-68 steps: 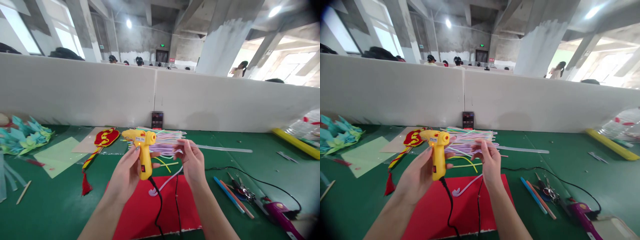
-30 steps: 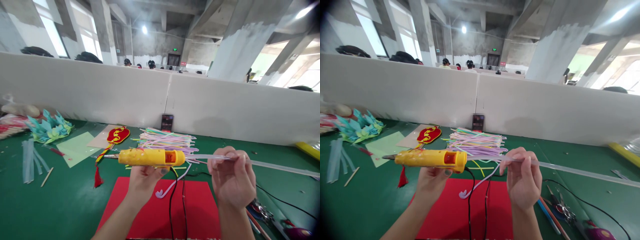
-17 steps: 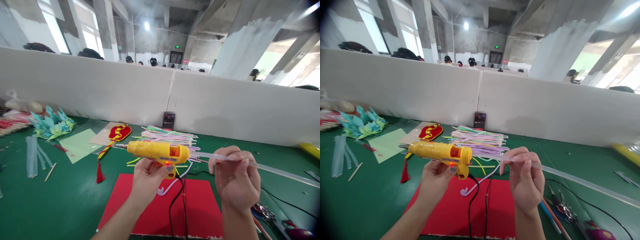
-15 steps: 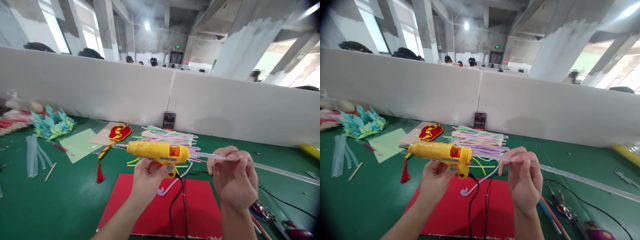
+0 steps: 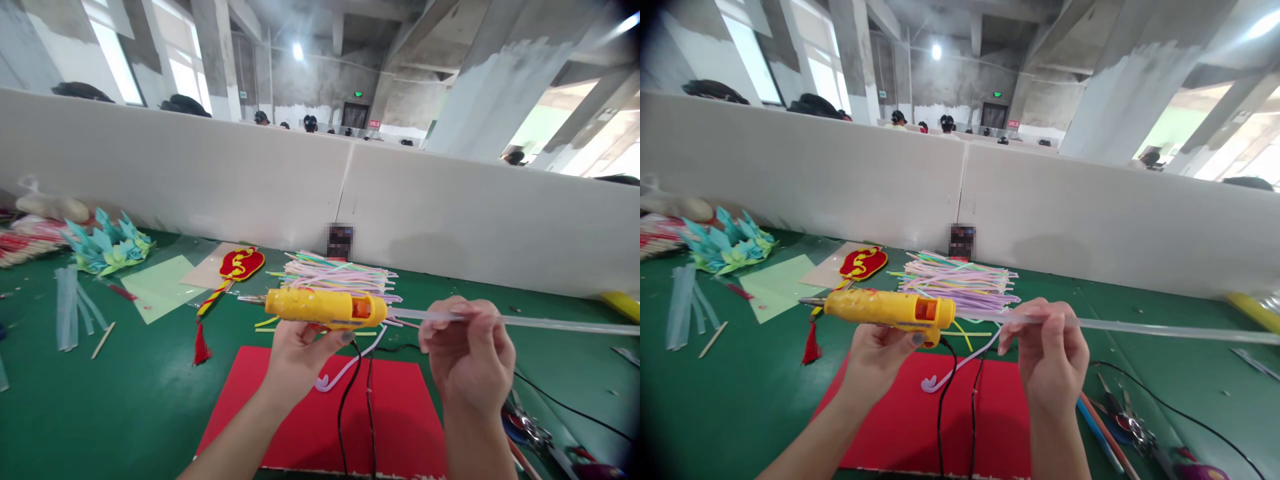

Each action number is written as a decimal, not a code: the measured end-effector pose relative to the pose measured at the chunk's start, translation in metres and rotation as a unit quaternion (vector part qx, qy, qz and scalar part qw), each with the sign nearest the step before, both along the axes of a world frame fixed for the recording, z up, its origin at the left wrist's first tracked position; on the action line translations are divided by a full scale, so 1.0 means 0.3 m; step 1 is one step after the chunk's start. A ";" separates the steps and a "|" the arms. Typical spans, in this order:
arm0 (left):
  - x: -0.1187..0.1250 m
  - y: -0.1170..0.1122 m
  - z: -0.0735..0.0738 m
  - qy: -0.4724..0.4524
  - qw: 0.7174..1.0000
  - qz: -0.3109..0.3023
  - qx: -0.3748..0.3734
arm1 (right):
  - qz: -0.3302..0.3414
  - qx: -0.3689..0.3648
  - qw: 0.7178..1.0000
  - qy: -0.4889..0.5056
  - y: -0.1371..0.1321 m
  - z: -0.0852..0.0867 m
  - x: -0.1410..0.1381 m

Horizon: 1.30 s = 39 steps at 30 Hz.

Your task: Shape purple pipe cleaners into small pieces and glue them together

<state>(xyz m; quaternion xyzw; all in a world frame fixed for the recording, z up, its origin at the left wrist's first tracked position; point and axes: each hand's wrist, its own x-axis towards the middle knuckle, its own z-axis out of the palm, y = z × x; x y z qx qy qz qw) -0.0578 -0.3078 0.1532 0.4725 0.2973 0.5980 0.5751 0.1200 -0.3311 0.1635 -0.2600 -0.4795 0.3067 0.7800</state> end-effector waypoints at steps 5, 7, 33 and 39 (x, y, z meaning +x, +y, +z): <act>0.016 -0.006 -0.014 -0.006 1.000 -0.020 0.000 | 0.000 -0.043 0.997 0.069 0.007 0.006 -0.006; 0.021 -0.011 -0.016 -0.003 1.000 -0.020 -0.003 | -0.007 -0.058 0.995 0.078 0.010 0.008 -0.007; 0.027 0.021 -0.013 -0.014 0.999 -0.005 -0.035 | -0.022 0.024 0.997 -0.077 0.028 -0.014 0.012; 0.030 0.021 -0.015 0.001 1.000 0.006 -0.027 | 0.028 -0.045 0.999 -0.001 0.041 -0.019 0.006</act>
